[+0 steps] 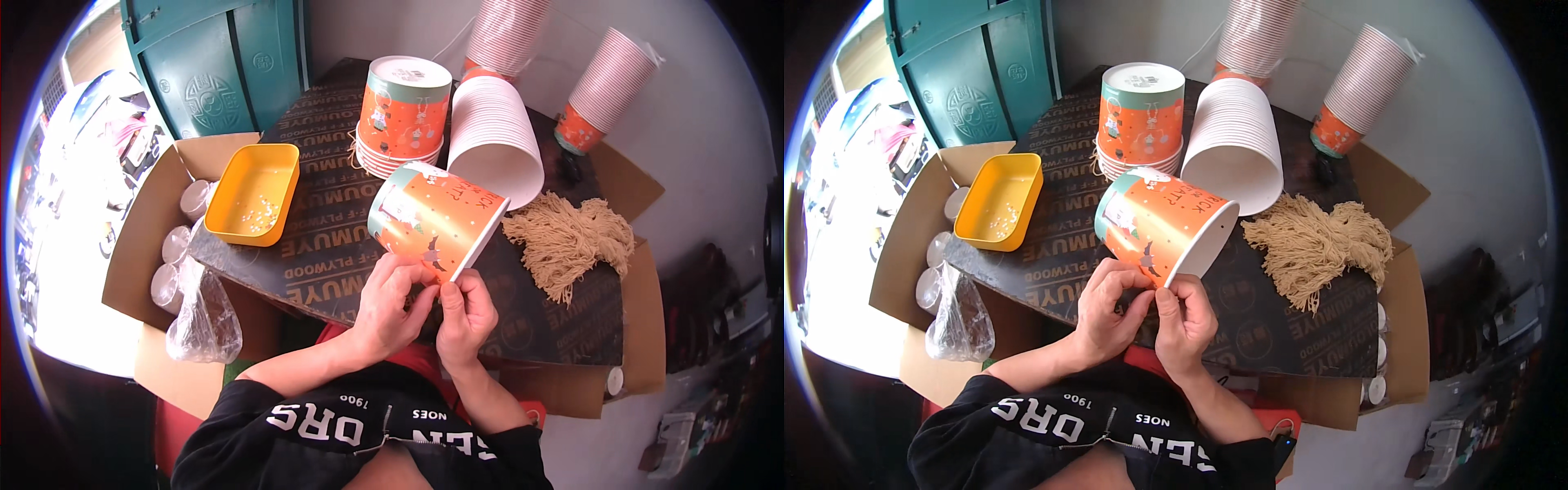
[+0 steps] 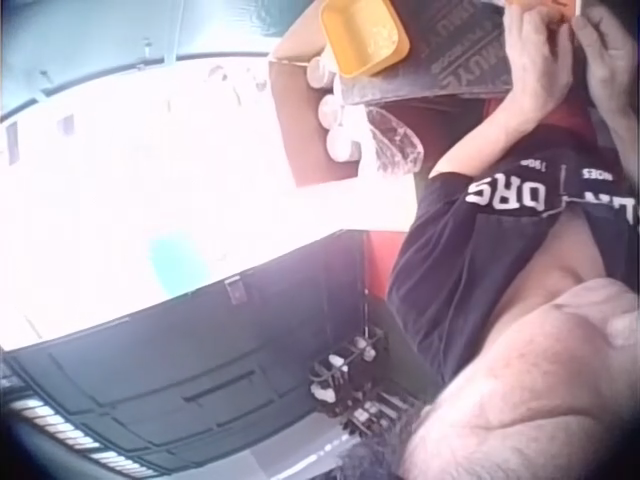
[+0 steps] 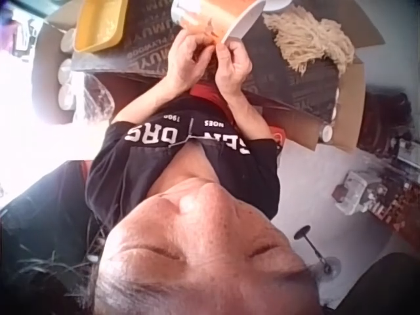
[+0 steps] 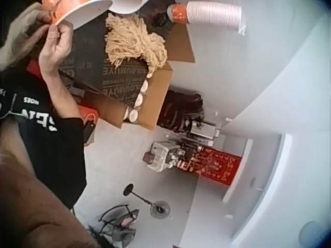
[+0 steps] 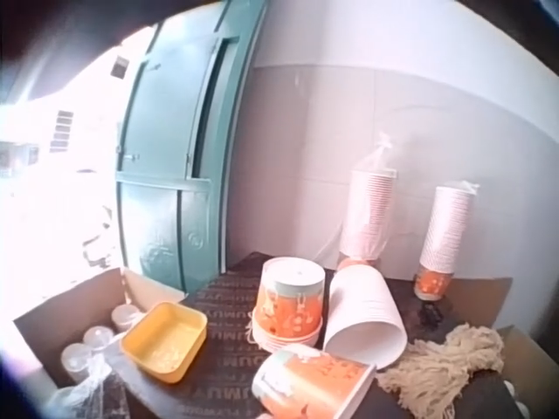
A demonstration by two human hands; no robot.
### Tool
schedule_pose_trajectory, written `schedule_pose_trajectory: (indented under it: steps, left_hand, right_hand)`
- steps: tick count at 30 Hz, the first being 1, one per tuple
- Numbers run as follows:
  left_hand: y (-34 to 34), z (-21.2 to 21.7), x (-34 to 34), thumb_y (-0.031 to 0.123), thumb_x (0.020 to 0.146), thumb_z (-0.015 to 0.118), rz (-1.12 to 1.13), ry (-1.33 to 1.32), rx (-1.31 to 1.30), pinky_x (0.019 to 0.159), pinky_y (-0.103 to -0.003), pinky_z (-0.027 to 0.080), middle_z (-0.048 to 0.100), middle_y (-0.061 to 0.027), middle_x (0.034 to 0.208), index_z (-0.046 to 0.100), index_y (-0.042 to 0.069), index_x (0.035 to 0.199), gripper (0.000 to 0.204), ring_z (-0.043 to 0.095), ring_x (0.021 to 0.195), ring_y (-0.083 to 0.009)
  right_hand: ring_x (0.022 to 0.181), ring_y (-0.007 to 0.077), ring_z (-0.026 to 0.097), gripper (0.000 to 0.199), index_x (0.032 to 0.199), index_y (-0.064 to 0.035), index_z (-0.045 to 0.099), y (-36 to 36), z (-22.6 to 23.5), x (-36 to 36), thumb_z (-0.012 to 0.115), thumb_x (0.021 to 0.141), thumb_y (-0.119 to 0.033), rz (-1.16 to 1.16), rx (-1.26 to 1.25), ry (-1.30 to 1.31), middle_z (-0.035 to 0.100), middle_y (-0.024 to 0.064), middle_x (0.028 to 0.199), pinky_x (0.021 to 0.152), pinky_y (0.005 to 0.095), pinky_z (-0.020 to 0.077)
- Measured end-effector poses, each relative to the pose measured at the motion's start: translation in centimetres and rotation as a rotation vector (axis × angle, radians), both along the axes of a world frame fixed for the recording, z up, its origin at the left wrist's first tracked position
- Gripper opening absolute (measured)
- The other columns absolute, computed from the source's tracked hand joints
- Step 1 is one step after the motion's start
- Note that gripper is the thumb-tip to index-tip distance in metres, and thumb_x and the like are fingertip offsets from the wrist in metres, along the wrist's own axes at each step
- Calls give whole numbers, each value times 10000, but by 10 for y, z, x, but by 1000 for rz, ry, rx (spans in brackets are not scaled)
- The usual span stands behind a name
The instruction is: The recorder is threading string through the rim of paper buckets to attach handles.
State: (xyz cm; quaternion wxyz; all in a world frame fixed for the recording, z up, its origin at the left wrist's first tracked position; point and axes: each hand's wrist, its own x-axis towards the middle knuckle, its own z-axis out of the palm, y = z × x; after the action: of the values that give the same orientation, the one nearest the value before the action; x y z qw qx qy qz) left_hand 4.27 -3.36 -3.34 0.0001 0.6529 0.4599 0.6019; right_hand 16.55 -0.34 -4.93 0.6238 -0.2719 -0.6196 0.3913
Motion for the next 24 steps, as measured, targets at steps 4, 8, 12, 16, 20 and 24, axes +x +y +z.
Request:
schedule_pose_trajectory:
  steps: [4, 8, 12, 16, 20, 24]
  left_hand:
    - [0, -1, 1, -81, 741, 742, 17, 2, 12, 694, -363, 518, 640, -128, 926, 589, 17, 998, 315, 626, 824, -299]
    - [1, -1, 2, -81, 741, 737, 51, 14, 7, 689, -367, 514, 632, -127, 915, 591, 21, 976, 295, 621, 816, -300]
    - [1, -1, 2, -78, 738, 726, 71, 33, 7, 669, -366, 503, 623, -124, 902, 587, 28, 954, 278, 609, 793, -302]
    - [3, -1, 2, -70, 733, 723, 69, 63, 30, 654, -371, 495, 615, -122, 894, 580, 32, 939, 271, 598, 775, -304]
    - [5, -1, 2, -67, 728, 720, 81, 91, 54, 646, -373, 489, 608, -118, 883, 575, 35, 923, 264, 591, 768, -301]
    - [2, 3, -2, -75, 724, 715, 64, 66, 35, 652, -369, 491, 607, -114, 876, 577, 38, 897, 248, 594, 770, -296]
  right_hand:
    - [769, 100, 543, 137, 926, 15, 611, -1, 0, 0, 642, 974, -110, 2, 11, -2, 617, 38, 904, 692, 240, 451]
    - [759, 114, 550, 129, 926, 15, 610, 0, -1, 0, 651, 963, -101, -23, 43, -49, 619, 53, 904, 685, 247, 453]
    - [760, 136, 564, 108, 921, 15, 608, 0, -3, -2, 662, 946, -76, -50, 85, -70, 632, 74, 917, 684, 256, 458]
    - [772, 153, 576, 102, 919, 17, 607, 0, -3, -3, 674, 932, -59, -56, 101, -65, 641, 90, 928, 689, 265, 462]
    - [773, 161, 580, 98, 918, 19, 606, 0, -2, -1, 673, 930, -51, -45, 101, -62, 640, 97, 926, 692, 275, 467]
    - [770, 201, 601, 70, 918, 13, 603, 3, 4, 1, 654, 927, -33, -125, 169, -158, 636, 118, 917, 693, 296, 478]
